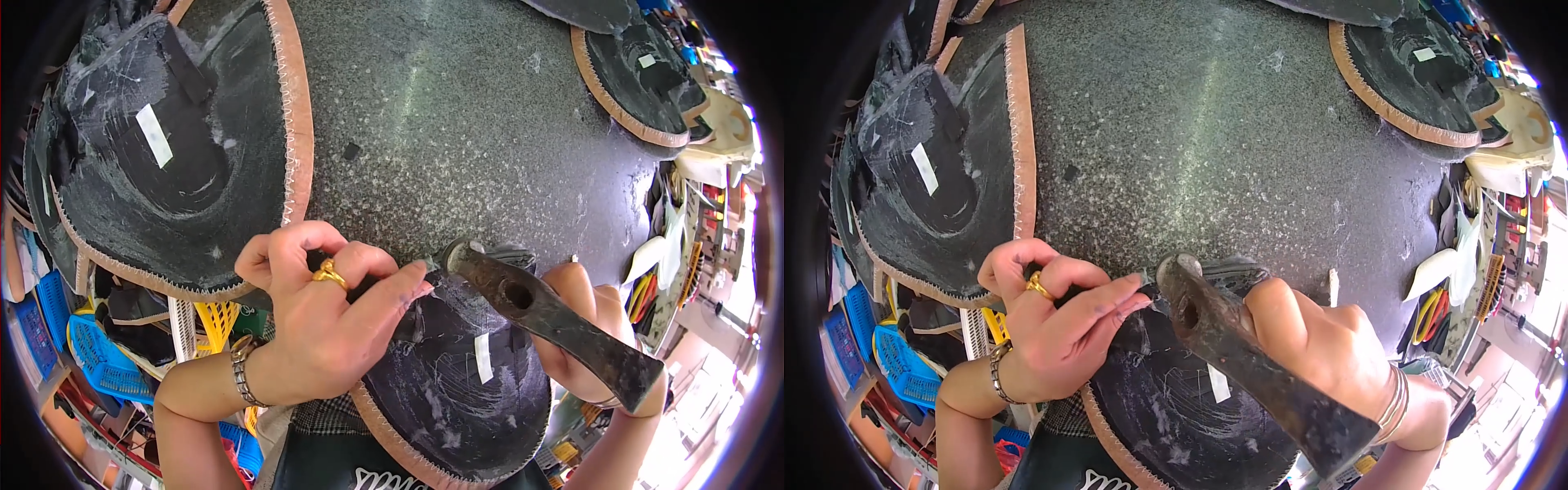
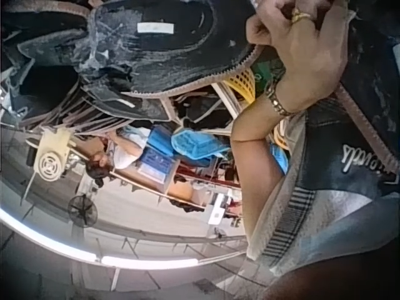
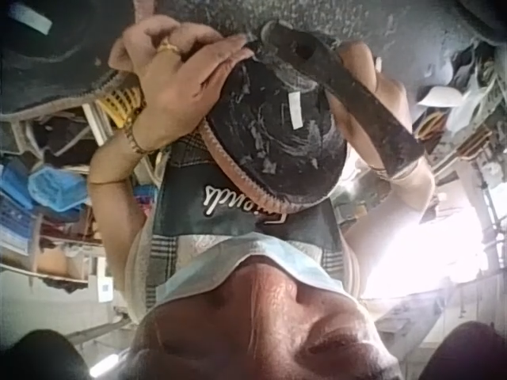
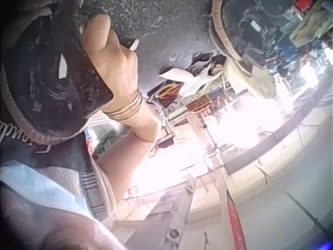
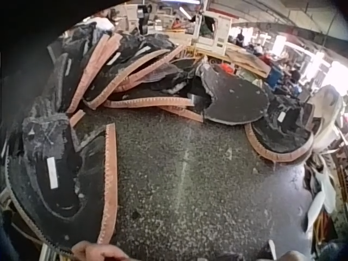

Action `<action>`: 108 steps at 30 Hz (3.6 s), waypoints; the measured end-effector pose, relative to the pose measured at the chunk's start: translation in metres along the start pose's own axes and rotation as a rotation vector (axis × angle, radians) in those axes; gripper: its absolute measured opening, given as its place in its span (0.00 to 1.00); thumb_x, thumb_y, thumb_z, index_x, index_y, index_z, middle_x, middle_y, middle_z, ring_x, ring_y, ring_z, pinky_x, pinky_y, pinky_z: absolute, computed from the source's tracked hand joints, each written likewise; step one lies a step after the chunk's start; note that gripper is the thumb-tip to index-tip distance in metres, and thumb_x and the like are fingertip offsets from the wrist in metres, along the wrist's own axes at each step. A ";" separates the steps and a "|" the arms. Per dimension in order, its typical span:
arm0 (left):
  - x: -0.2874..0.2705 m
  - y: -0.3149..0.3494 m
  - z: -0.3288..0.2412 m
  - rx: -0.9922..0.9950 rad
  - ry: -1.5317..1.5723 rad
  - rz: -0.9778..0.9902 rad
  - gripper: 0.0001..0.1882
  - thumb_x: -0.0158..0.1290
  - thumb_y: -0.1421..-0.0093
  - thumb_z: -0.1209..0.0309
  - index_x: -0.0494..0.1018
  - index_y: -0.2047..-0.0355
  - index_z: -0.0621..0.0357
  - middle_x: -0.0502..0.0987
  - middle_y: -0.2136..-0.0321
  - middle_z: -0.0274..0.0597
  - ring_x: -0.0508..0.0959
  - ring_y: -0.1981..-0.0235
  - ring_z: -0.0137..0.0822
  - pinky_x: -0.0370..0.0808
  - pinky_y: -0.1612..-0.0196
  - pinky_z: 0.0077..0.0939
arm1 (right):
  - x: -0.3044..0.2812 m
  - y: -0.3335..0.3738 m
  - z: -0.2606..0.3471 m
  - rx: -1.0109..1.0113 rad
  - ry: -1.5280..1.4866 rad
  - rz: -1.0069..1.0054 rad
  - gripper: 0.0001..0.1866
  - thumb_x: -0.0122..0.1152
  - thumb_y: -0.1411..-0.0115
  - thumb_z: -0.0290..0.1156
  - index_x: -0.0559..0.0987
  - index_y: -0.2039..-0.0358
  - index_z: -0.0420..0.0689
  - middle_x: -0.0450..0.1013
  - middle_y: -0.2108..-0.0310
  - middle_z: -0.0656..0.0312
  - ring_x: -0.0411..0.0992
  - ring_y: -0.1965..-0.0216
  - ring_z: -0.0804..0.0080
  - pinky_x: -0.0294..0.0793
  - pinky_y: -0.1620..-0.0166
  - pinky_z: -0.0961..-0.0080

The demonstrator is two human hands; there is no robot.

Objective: Hammering and flattening the edges of shoe components during assembly on a workbench.

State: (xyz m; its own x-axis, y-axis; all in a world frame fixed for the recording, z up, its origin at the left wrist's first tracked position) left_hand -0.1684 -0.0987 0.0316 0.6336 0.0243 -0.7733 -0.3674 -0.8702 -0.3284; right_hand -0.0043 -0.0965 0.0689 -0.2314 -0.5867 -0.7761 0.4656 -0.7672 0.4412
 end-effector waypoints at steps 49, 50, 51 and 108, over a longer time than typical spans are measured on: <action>0.013 -0.026 -0.014 0.010 0.026 0.042 0.11 0.66 0.59 0.66 0.80 0.73 0.50 0.75 0.75 0.25 0.66 0.62 0.34 0.54 0.54 0.33 | 0.014 0.034 -0.002 0.046 0.064 -0.249 0.11 0.58 0.49 0.21 0.70 0.65 0.39 0.70 0.75 0.55 0.72 0.79 0.53 0.72 0.77 0.65; 0.012 -0.026 -0.013 0.006 0.031 0.053 0.11 0.66 0.59 0.66 0.80 0.73 0.50 0.75 0.75 0.25 0.66 0.62 0.34 0.54 0.54 0.33 | 0.014 0.034 -0.004 0.052 0.057 -0.241 0.11 0.58 0.49 0.21 0.70 0.65 0.39 0.70 0.75 0.55 0.72 0.79 0.53 0.72 0.77 0.65; 0.012 -0.024 -0.014 0.024 0.032 0.064 0.12 0.66 0.60 0.66 0.80 0.73 0.50 0.75 0.75 0.24 0.66 0.62 0.34 0.54 0.54 0.34 | 0.014 0.033 -0.003 0.020 0.073 -0.261 0.12 0.58 0.49 0.27 0.68 0.64 0.42 0.66 0.77 0.58 0.70 0.82 0.57 0.71 0.80 0.66; 0.015 -0.019 -0.036 0.183 0.160 0.293 0.11 0.61 0.57 0.75 0.70 0.74 0.59 0.70 0.62 0.42 0.69 0.54 0.44 0.62 0.51 0.38 | -0.005 0.098 -0.009 0.106 -0.213 -0.583 0.08 0.59 0.49 0.21 0.71 0.68 0.40 0.69 0.82 0.57 0.72 0.82 0.59 0.68 0.79 0.71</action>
State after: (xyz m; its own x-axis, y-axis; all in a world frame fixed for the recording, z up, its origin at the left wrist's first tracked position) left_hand -0.1269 -0.0996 0.0460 0.5767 -0.3022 -0.7590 -0.6552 -0.7260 -0.2089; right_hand 0.0500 -0.1662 0.1115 -0.5918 -0.0949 -0.8005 0.1269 -0.9916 0.0237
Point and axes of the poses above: each hand's wrist, its own y-axis away from the middle knuckle, its own x-axis out of the palm, z = x × y, the point moved 7 cm from there along -y, towards the middle knuckle
